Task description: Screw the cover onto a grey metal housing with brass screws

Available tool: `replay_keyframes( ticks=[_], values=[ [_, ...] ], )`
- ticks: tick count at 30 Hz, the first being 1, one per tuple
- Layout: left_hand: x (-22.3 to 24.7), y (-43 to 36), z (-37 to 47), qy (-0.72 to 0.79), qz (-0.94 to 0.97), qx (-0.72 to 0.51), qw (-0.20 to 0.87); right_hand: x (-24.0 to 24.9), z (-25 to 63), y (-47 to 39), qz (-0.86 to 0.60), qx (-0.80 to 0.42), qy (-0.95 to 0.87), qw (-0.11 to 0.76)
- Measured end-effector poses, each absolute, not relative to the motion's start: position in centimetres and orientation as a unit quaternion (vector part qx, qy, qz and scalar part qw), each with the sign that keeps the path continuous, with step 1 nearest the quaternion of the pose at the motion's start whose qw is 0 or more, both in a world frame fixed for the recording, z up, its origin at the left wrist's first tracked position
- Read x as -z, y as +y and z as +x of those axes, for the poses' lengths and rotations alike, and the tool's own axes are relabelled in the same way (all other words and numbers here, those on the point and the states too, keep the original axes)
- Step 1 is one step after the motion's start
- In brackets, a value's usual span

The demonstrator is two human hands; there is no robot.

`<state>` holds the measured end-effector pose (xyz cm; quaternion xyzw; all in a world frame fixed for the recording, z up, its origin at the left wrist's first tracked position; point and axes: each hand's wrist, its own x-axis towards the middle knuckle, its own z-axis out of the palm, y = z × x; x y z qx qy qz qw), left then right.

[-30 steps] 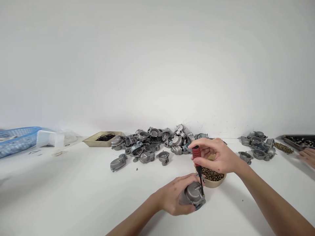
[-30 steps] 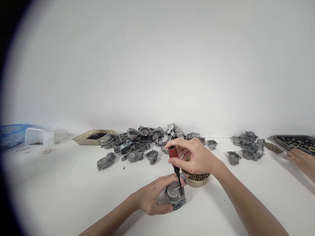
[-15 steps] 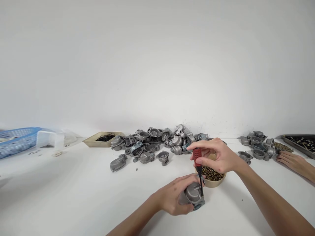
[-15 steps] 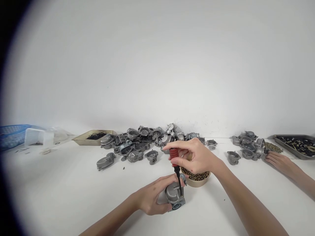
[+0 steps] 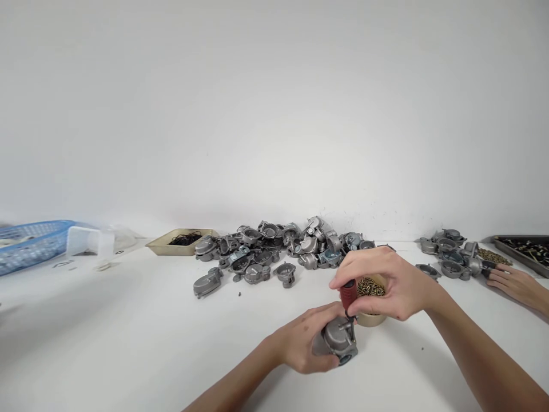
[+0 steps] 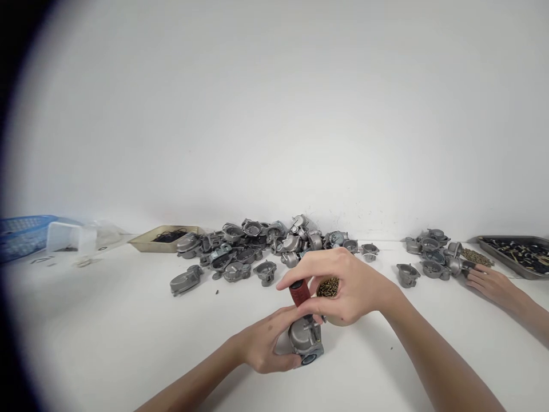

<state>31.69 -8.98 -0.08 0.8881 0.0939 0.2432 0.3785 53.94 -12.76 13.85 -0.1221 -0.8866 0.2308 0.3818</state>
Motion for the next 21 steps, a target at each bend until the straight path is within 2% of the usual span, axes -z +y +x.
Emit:
replay_keyframes(
  ticks=[4,9,14,18,21],
  values=[
    [0.2,-9.0,31.7,0.103,0.889,-0.239,0.376,-14.0,53.9,-12.9,-0.145,-0.189,-0.894,0.379],
    [0.1,-9.0,31.7,0.113,0.889,-0.231,0.378,-14.4,54.1,-13.2,-0.13,-0.253,-0.887,0.363],
    [-0.2,-9.0,31.8,0.096,0.886,-0.247,0.38,-14.4,54.4,-12.9,-0.171,-0.144,-0.9,0.374],
    [-0.4,-9.1,31.8,0.102,0.881,-0.233,0.398,-14.4,54.9,-12.8,-0.153,-0.247,-0.892,0.346],
    [-0.4,-9.1,31.9,0.1,0.884,-0.229,0.396,-14.5,55.1,-12.8,-0.164,-0.212,-0.895,0.357]
  ],
)
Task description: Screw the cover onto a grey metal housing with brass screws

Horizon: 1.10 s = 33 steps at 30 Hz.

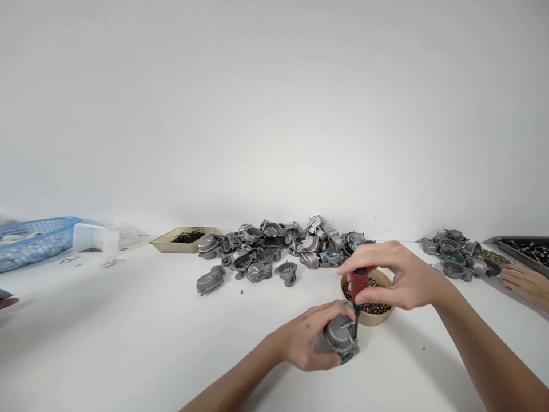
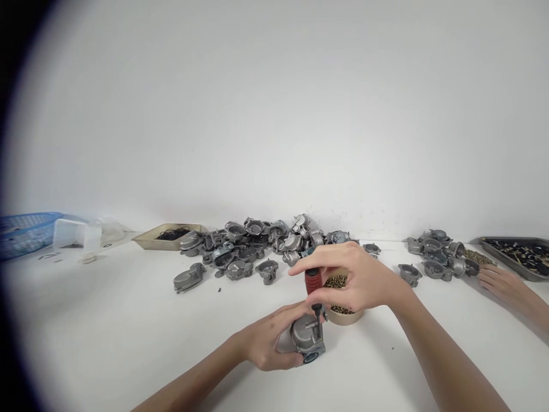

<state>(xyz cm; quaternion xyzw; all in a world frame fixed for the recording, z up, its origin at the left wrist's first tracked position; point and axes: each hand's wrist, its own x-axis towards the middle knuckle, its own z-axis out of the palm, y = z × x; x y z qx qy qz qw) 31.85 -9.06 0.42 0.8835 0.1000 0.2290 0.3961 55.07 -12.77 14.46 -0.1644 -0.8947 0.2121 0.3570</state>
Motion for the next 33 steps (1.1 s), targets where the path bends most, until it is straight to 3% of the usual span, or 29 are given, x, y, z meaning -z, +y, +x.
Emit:
replay_keyframes(
  ticks=[3,8,14,20,25,30,33],
  values=[
    [-0.45,-9.05,31.87,0.095,0.884,-0.234,0.394,-14.58,55.13,-12.76,-0.193,-0.139,-0.902,0.361],
    [-0.24,-8.91,31.87,0.099,0.885,-0.232,0.391,-14.67,55.19,-12.91,-0.131,-0.268,-0.898,0.324],
    [-0.5,-8.95,31.96,0.084,0.886,-0.243,0.386,-14.43,54.92,-13.14,-0.233,-0.106,-0.898,0.359],
    [-0.89,-9.12,32.07,0.084,0.888,-0.237,0.384,-14.59,55.35,-13.18,-0.168,-0.277,-0.891,0.318],
    [-0.8,-9.06,31.97,0.092,0.89,-0.236,0.379,-14.4,54.89,-13.1,-0.221,-0.104,-0.907,0.344],
    [-0.46,-8.75,31.95,0.095,0.887,-0.236,0.385,-15.08,54.76,-13.7,-0.182,-0.26,-0.902,0.294],
    [-0.39,-8.67,31.97,0.086,0.888,-0.241,0.383,-14.87,54.85,-13.61,-0.175,-0.236,-0.905,0.308]
  ],
)
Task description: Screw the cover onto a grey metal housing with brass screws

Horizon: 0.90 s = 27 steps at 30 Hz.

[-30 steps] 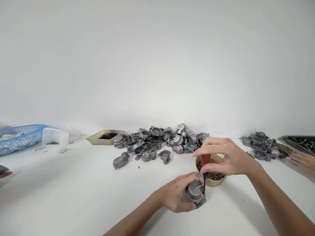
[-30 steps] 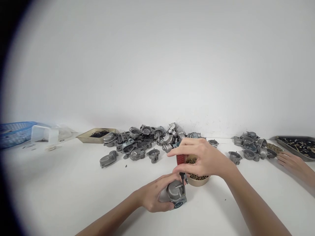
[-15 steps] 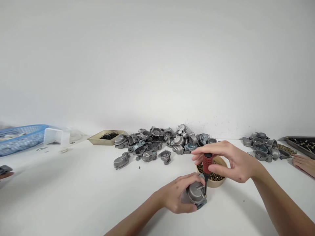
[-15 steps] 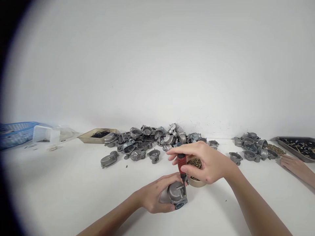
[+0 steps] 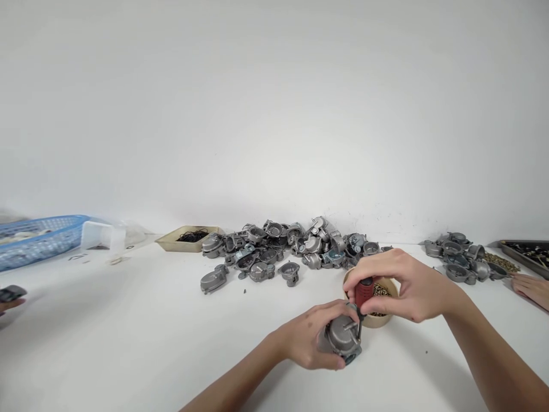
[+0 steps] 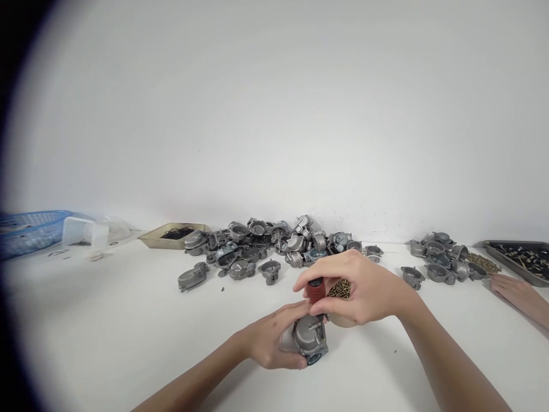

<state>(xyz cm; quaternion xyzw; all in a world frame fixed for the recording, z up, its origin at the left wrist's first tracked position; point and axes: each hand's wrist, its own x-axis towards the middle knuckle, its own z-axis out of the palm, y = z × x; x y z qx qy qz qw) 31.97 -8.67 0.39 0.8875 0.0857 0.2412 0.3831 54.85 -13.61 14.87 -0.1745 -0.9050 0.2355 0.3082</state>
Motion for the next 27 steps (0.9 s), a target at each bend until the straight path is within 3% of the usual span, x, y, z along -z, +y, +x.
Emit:
replay_keyframes(
  ticks=[4,10,17,23,27],
  values=[
    [-0.74,-8.85,31.94,0.102,0.887,-0.237,0.383,-14.32,54.75,-13.37,-0.259,-0.123,-0.904,0.316],
    [-0.92,-8.84,31.94,0.102,0.88,-0.236,0.4,-14.86,55.25,-13.47,-0.191,-0.31,-0.887,0.283],
    [-0.83,-8.69,32.04,0.095,0.877,-0.238,0.406,-14.36,54.91,-13.21,-0.249,-0.128,-0.907,0.313],
    [-0.82,-8.81,31.92,0.104,0.877,-0.238,0.405,-14.58,55.18,-13.25,-0.166,-0.295,-0.89,0.307],
    [-0.68,-8.76,31.95,0.106,0.878,-0.235,0.403,-14.24,55.33,-12.73,-0.218,-0.144,-0.905,0.335]
  ],
)
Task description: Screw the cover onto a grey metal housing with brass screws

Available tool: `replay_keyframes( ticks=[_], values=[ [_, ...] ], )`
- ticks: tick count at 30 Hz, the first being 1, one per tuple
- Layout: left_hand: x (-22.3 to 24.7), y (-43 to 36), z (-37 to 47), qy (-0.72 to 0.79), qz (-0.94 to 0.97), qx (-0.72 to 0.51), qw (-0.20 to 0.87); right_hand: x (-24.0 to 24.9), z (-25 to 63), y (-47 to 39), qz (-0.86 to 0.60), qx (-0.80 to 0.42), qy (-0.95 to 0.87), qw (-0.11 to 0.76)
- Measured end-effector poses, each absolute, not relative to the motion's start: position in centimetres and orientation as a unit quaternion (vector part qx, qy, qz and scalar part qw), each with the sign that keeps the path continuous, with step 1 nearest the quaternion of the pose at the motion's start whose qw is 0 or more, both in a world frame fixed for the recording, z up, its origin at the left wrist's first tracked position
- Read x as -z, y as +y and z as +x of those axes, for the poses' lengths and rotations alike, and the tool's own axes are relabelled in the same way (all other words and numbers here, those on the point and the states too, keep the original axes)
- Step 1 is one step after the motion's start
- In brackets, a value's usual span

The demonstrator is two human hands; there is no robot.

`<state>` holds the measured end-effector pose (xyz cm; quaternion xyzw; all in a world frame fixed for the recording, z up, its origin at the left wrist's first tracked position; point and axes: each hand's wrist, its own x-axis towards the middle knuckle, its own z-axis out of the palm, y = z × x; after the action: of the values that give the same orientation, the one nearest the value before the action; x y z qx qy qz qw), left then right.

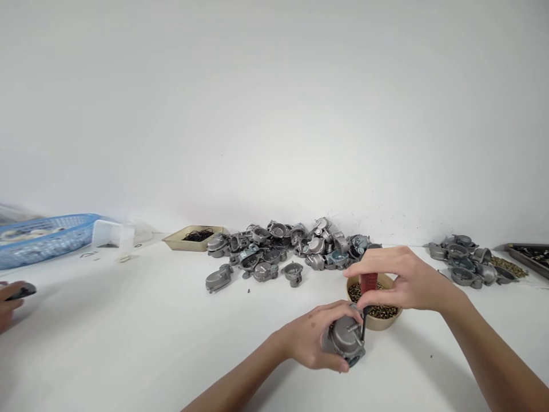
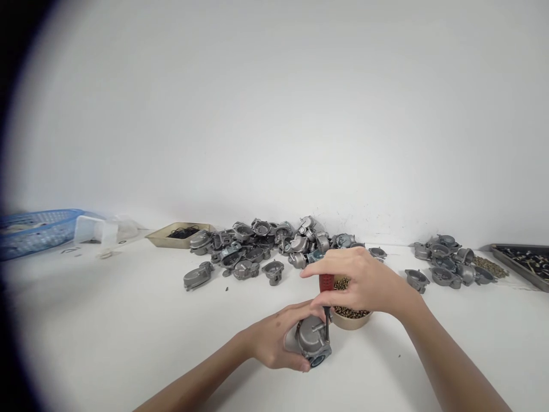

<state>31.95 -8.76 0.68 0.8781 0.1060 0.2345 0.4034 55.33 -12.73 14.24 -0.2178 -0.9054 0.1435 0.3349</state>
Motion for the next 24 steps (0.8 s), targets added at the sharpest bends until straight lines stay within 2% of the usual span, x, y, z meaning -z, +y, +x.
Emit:
replay_keyframes(
  ticks=[2,5,7,11,13,18,24],
  values=[
    [-0.66,-8.75,31.95,0.108,0.877,-0.235,0.404,-14.27,55.34,-12.73,-0.218,-0.136,-0.91,0.325],
    [-0.77,-8.78,31.91,0.112,0.875,-0.231,0.411,-14.47,55.46,-12.86,-0.184,-0.238,-0.906,0.298],
    [-0.88,-8.84,31.89,0.113,0.874,-0.23,0.412,-14.45,55.55,-12.82,-0.19,-0.263,-0.896,0.303],
    [-0.89,-8.95,31.91,0.106,0.874,-0.245,0.406,-14.16,55.47,-12.67,-0.256,-0.162,-0.894,0.331],
    [-0.79,-8.96,31.94,0.104,0.873,-0.25,0.406,-14.22,55.43,-12.81,-0.263,-0.158,-0.898,0.316],
    [-0.74,-8.93,31.98,0.106,0.871,-0.253,0.407,-14.59,55.77,-13.12,-0.179,-0.295,-0.892,0.292],
    [-0.85,-8.94,31.93,0.105,0.868,-0.253,0.414,-14.19,55.39,-12.76,-0.234,-0.141,-0.912,0.307]
  ],
)
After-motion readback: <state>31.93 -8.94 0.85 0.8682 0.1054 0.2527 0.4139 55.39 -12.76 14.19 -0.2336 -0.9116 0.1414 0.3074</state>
